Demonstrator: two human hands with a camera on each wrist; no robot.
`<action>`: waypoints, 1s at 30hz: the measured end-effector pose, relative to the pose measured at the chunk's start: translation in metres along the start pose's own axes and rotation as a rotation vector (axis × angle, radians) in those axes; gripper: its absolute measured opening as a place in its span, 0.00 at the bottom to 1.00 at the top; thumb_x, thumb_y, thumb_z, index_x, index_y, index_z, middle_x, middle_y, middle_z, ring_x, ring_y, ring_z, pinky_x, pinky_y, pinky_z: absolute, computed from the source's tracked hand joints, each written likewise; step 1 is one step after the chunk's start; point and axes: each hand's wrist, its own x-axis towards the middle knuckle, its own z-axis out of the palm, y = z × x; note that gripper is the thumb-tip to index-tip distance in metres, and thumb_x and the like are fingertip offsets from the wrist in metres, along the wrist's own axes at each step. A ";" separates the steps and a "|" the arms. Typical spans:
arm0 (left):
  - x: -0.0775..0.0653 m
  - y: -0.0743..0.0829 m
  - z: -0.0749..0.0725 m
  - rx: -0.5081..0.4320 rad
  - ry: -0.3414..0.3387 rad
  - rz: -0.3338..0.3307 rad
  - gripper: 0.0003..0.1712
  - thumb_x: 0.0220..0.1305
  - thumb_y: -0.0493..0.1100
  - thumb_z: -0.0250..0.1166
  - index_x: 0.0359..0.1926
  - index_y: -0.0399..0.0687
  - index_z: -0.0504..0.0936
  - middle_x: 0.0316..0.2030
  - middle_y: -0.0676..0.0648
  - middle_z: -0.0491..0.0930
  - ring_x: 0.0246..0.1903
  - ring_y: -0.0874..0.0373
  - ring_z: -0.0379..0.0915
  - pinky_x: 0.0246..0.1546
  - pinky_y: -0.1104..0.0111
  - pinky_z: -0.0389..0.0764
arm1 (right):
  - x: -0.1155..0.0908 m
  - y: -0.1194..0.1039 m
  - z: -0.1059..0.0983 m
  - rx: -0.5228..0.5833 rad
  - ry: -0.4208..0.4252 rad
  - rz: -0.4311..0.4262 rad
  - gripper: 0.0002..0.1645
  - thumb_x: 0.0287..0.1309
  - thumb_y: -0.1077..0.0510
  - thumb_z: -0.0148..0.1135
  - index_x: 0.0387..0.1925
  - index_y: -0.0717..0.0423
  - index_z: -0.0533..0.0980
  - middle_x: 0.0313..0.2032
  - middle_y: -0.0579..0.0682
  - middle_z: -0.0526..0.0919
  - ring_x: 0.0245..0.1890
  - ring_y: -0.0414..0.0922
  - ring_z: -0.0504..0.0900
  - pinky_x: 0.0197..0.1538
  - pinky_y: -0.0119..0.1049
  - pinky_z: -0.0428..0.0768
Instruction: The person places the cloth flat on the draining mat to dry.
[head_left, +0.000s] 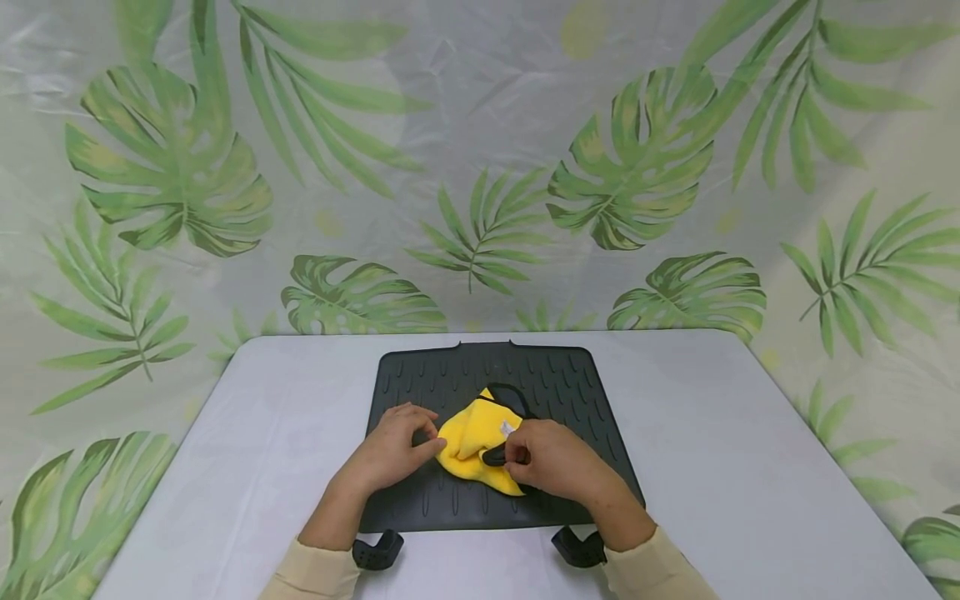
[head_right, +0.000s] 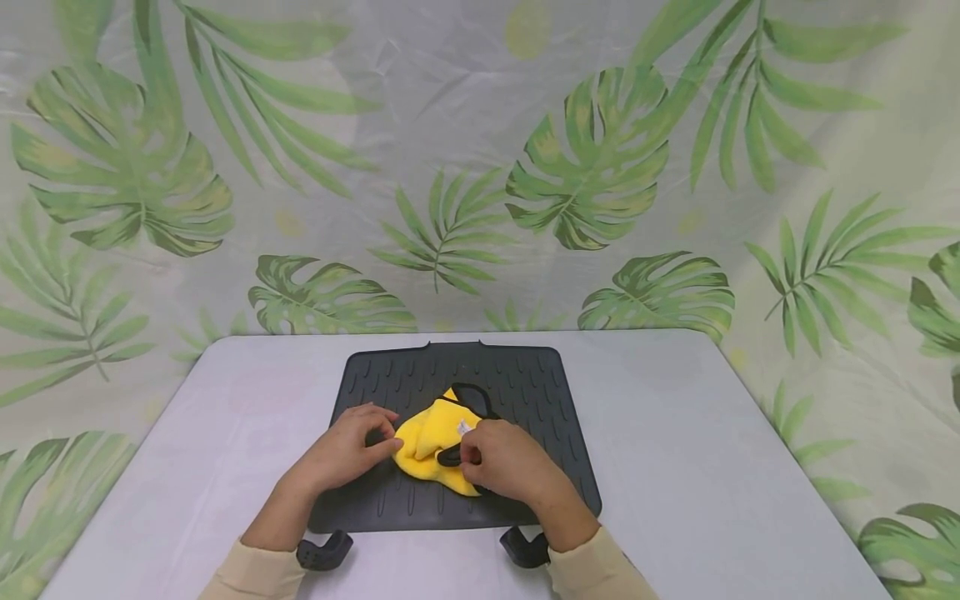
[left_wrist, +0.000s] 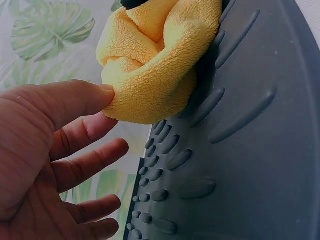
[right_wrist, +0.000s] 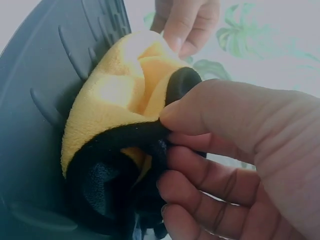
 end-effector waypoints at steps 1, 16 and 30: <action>0.000 0.000 -0.001 -0.001 0.000 -0.006 0.09 0.66 0.48 0.70 0.28 0.57 0.81 0.59 0.46 0.83 0.74 0.35 0.60 0.71 0.35 0.62 | 0.000 0.000 0.000 0.005 0.003 -0.001 0.12 0.58 0.58 0.73 0.23 0.44 0.78 0.25 0.36 0.73 0.26 0.33 0.69 0.31 0.27 0.72; 0.000 -0.001 -0.010 -0.009 0.009 -0.041 0.10 0.66 0.49 0.70 0.28 0.58 0.80 0.59 0.50 0.82 0.72 0.42 0.63 0.69 0.41 0.69 | -0.003 0.010 -0.009 0.051 0.055 0.081 0.11 0.57 0.58 0.72 0.25 0.43 0.77 0.26 0.37 0.75 0.27 0.34 0.72 0.32 0.28 0.75; -0.002 0.000 -0.015 -0.011 0.014 -0.039 0.11 0.66 0.49 0.70 0.28 0.56 0.80 0.57 0.50 0.83 0.68 0.44 0.68 0.64 0.44 0.74 | -0.006 0.020 -0.020 0.071 0.106 0.042 0.11 0.57 0.61 0.70 0.26 0.44 0.77 0.27 0.37 0.75 0.28 0.33 0.72 0.34 0.28 0.76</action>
